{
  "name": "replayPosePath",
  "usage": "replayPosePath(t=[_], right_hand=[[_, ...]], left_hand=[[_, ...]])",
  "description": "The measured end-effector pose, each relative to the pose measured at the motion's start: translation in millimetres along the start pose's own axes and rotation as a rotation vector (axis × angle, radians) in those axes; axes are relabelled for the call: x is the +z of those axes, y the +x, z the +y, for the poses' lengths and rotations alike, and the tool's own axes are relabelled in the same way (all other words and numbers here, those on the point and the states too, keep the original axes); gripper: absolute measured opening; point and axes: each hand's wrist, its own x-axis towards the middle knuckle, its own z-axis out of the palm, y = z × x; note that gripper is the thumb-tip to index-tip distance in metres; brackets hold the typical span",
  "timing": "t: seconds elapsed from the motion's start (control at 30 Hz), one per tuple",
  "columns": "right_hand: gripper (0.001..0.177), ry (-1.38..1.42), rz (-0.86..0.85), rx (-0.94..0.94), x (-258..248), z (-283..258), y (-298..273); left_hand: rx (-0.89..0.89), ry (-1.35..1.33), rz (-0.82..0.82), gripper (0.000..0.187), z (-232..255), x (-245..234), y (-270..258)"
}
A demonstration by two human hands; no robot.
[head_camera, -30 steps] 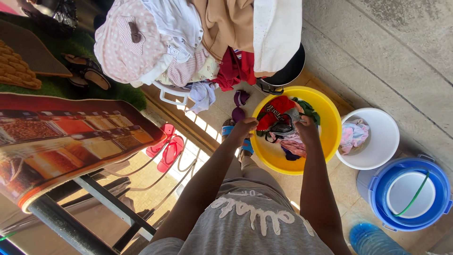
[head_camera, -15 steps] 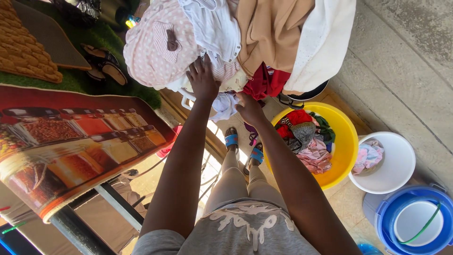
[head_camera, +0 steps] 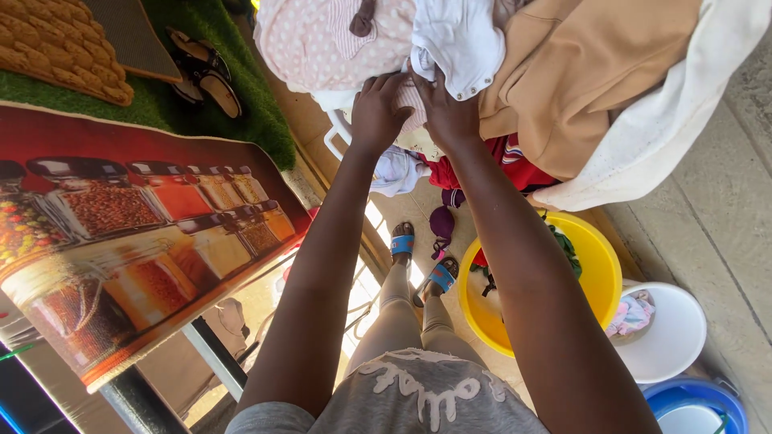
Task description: Sort laundry from a pile and wash individual items by hand in a bucket with soapy water.
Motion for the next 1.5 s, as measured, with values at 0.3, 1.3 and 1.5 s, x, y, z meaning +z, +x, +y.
replayPosePath(t=[0.3,1.3,1.5], right_hand=[[0.052,0.198,0.256,0.111,18,1,17],[0.091,0.05,-0.072,-0.02,14,61,-1],[0.096,-0.04,-0.134,-0.005,9,58,3]], left_hand=[[-0.038,0.489,-0.298,0.039,-119,127,-118],[-0.243,0.049,-0.606,0.084,-63,138,-186],[-0.706,-0.264,-0.09,0.082,-124,189,-199]])
